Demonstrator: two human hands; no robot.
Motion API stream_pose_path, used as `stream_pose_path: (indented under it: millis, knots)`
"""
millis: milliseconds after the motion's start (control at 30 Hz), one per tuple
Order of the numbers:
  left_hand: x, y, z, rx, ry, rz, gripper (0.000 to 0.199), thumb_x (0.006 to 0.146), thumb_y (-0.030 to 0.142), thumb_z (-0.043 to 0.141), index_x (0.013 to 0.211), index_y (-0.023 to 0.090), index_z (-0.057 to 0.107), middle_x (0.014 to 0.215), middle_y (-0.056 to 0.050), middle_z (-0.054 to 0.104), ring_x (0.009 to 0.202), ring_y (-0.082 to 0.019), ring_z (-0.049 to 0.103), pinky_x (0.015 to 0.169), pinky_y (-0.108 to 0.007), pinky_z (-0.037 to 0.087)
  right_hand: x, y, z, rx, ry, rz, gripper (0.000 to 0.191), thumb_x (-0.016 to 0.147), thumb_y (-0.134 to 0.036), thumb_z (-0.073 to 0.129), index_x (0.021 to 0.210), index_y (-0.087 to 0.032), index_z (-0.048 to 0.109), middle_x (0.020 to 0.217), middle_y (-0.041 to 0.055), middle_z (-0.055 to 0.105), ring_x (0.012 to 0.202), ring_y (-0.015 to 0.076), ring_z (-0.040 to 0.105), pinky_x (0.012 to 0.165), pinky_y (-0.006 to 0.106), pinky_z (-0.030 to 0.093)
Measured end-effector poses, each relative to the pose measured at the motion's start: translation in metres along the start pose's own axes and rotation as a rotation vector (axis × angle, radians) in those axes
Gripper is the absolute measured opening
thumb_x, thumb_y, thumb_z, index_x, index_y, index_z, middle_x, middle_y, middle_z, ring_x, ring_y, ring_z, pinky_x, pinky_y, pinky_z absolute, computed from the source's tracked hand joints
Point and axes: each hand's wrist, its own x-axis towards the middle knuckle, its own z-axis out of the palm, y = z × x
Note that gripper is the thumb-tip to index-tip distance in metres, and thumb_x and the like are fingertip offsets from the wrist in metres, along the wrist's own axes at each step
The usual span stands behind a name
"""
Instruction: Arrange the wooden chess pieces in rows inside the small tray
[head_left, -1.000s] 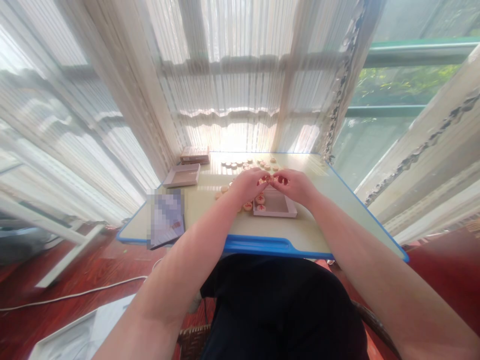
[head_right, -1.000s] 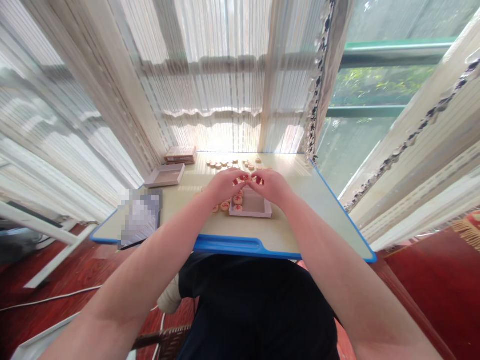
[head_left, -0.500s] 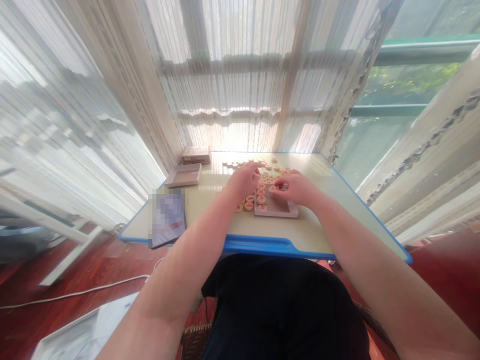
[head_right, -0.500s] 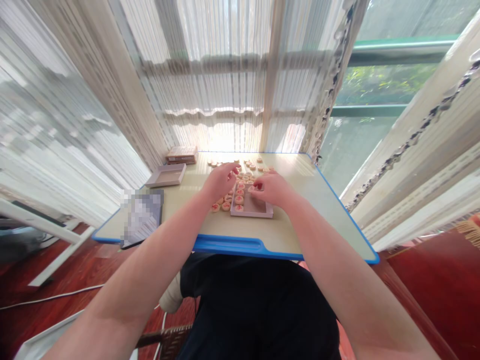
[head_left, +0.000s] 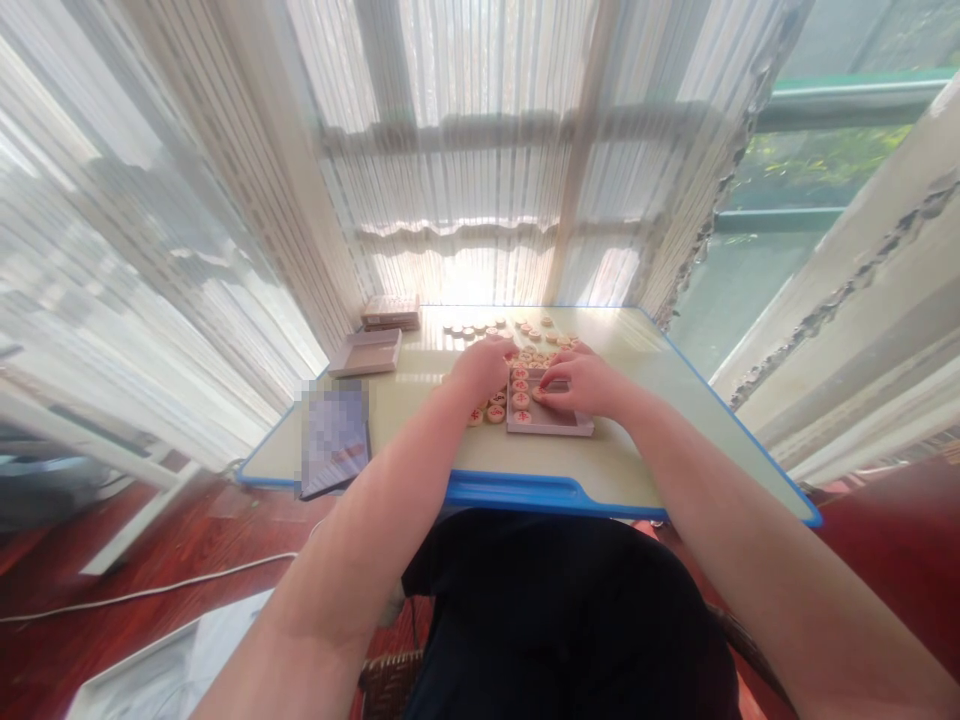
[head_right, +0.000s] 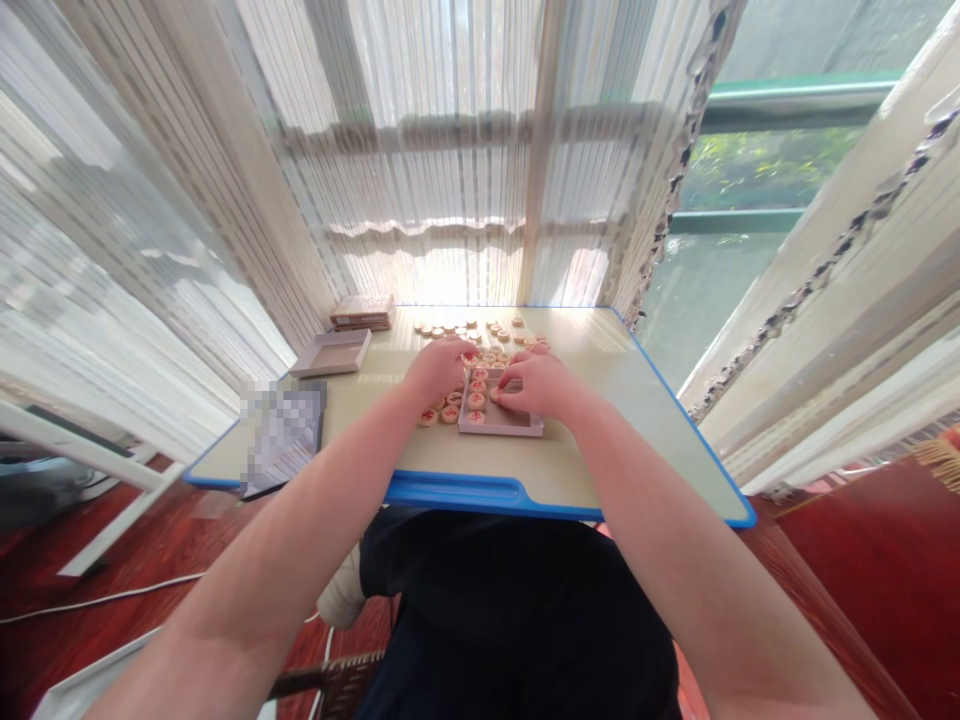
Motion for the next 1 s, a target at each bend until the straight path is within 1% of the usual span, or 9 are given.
stream_pose_path:
  millis: [100, 200, 333, 400, 500, 667, 733, 867, 1000]
  knots:
    - [0.0, 0.001, 0.0, 0.012, -0.032, 0.006, 0.04, 0.074, 0.005, 0.043, 0.101, 0.02, 0.068, 0.105, -0.004, 0.066, 0.096, -0.018, 0.059, 0.091, -0.03, 0.046, 0.001, 0.0, 0.001, -0.004, 0.002, -0.017, 0.025, 0.074, -0.046, 0.061, 0.075, -0.026, 0.074, 0.089, 0.0064, 0.064, 0.096, 0.0266, 0.051, 0.087, 0.04, 0.041]
    - [0.0, 0.002, -0.001, 0.014, -0.049, 0.017, 0.038, 0.073, 0.006, 0.043, 0.095, 0.02, 0.07, 0.103, -0.004, 0.067, 0.096, -0.019, 0.06, 0.091, -0.03, 0.046, 0.001, -0.003, -0.001, 0.018, 0.016, -0.024, 0.022, 0.074, -0.042, 0.062, 0.075, -0.024, 0.074, 0.087, 0.0065, 0.064, 0.094, 0.0258, 0.053, 0.088, 0.04, 0.041]
    - [-0.001, 0.002, 0.0, 0.01, -0.044, 0.03, 0.035, 0.073, 0.007, 0.043, 0.09, 0.02, 0.071, 0.1, -0.004, 0.068, 0.095, -0.018, 0.06, 0.09, -0.029, 0.045, 0.0, -0.012, -0.007, 0.15, 0.093, -0.044, 0.021, 0.072, -0.039, 0.064, 0.08, -0.021, 0.072, 0.088, 0.0063, 0.064, 0.093, 0.0233, 0.055, 0.086, 0.037, 0.043]
    - [-0.001, 0.002, 0.0, 0.019, -0.047, 0.038, 0.034, 0.073, 0.008, 0.043, 0.09, 0.02, 0.07, 0.099, -0.004, 0.068, 0.094, -0.018, 0.06, 0.09, -0.029, 0.046, -0.002, -0.017, -0.011, 0.21, 0.108, -0.062, 0.021, 0.072, -0.039, 0.065, 0.08, -0.021, 0.072, 0.089, 0.0059, 0.064, 0.092, 0.0225, 0.056, 0.087, 0.036, 0.043]
    - [0.0, 0.003, -0.001, 0.038, -0.064, 0.048, 0.033, 0.073, 0.008, 0.043, 0.088, 0.019, 0.071, 0.097, -0.004, 0.068, 0.093, -0.018, 0.06, 0.089, -0.029, 0.046, -0.004, -0.024, -0.013, 0.244, 0.066, -0.082, 0.023, 0.071, -0.041, 0.066, 0.079, -0.021, 0.071, 0.09, 0.0054, 0.064, 0.093, 0.0225, 0.057, 0.088, 0.037, 0.042]
    - [-0.001, 0.003, -0.001, 0.051, -0.071, 0.033, 0.034, 0.073, 0.009, 0.042, 0.089, 0.019, 0.07, 0.097, -0.005, 0.068, 0.092, -0.019, 0.06, 0.088, -0.029, 0.046, -0.006, -0.03, -0.007, 0.229, -0.025, -0.075, 0.022, 0.069, -0.042, 0.067, 0.077, -0.022, 0.071, 0.093, 0.0045, 0.065, 0.095, 0.0235, 0.056, 0.09, 0.038, 0.042]
    - [-0.001, 0.003, -0.001, 0.047, -0.068, 0.041, 0.035, 0.073, 0.009, 0.042, 0.09, 0.019, 0.07, 0.098, -0.005, 0.068, 0.093, -0.019, 0.06, 0.088, -0.03, 0.046, -0.006, -0.031, -0.005, 0.227, -0.041, -0.094, 0.021, 0.068, -0.042, 0.068, 0.077, -0.023, 0.072, 0.093, 0.0038, 0.066, 0.097, 0.0241, 0.056, 0.092, 0.038, 0.041]
    - [-0.001, 0.002, 0.0, 0.034, -0.065, 0.05, 0.035, 0.074, 0.01, 0.042, 0.093, 0.02, 0.07, 0.101, -0.006, 0.067, 0.095, -0.019, 0.06, 0.09, -0.03, 0.046, -0.006, -0.032, -0.006, 0.24, -0.059, -0.126, 0.019, 0.069, -0.041, 0.067, 0.077, -0.025, 0.072, 0.092, 0.0029, 0.066, 0.097, 0.023, 0.056, 0.093, 0.038, 0.041]
    - [0.0, 0.003, 0.0, 0.034, -0.071, 0.043, 0.035, 0.075, 0.01, 0.042, 0.092, 0.02, 0.071, 0.1, -0.005, 0.068, 0.096, -0.019, 0.06, 0.091, -0.03, 0.046, -0.007, -0.031, -0.008, 0.252, -0.069, -0.126, 0.02, 0.069, -0.041, 0.068, 0.078, -0.024, 0.072, 0.092, 0.0032, 0.067, 0.097, 0.0228, 0.057, 0.091, 0.037, 0.042]
